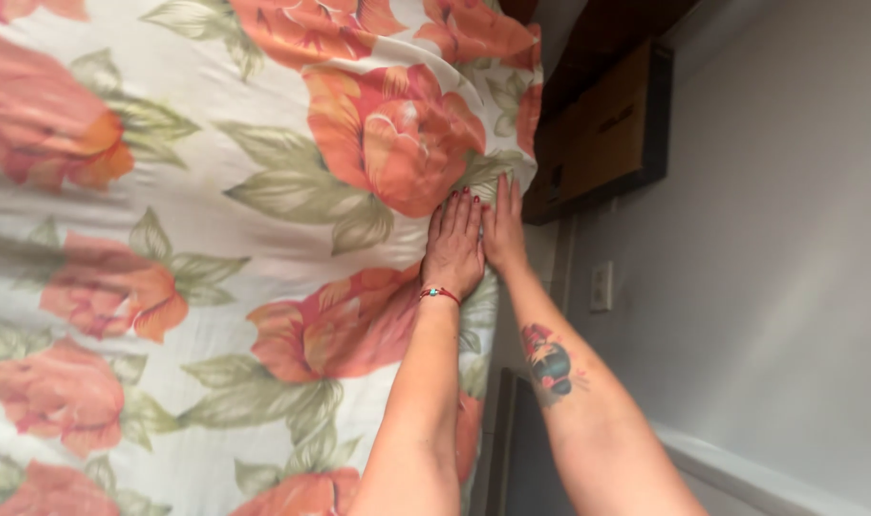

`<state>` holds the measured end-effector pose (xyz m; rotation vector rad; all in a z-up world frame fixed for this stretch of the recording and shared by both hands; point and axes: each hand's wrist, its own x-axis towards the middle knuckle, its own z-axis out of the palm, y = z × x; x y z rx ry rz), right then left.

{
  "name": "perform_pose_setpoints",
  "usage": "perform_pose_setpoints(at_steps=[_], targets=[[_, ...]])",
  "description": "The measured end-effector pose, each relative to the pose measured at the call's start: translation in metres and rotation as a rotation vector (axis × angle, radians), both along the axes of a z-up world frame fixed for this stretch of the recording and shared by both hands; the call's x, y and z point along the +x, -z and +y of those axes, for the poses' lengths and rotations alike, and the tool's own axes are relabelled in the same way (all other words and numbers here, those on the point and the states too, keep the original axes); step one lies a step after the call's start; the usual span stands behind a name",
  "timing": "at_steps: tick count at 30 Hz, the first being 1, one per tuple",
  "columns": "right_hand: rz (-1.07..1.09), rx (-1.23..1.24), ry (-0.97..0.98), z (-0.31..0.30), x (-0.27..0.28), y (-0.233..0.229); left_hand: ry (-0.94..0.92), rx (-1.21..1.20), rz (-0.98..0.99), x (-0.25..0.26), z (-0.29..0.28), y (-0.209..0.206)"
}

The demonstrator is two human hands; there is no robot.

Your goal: The person is making the bed, arranging pillows and a floral patterned blanket.

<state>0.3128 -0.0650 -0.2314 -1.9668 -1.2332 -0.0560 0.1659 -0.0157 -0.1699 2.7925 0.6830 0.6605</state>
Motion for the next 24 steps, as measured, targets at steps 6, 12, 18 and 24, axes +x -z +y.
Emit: perform_pose_setpoints(at_steps=[6, 12, 18, 24], targets=[[0.239, -0.140, 0.094, -0.056, -0.053, 0.000, -0.065, -0.136, 0.162, -0.042, -0.050, 0.012], [0.321, -0.451, 0.191, -0.091, -0.110, -0.007, -0.040, -0.276, 0.393, -0.113, -0.100, -0.012], [0.106, -0.347, 0.106, -0.111, -0.156, -0.079, -0.152, -0.161, 0.309, -0.198, -0.127, -0.078], [-0.049, -0.181, -0.010, -0.149, -0.239, -0.172, -0.330, -0.138, 0.324, -0.328, -0.166, -0.138]])
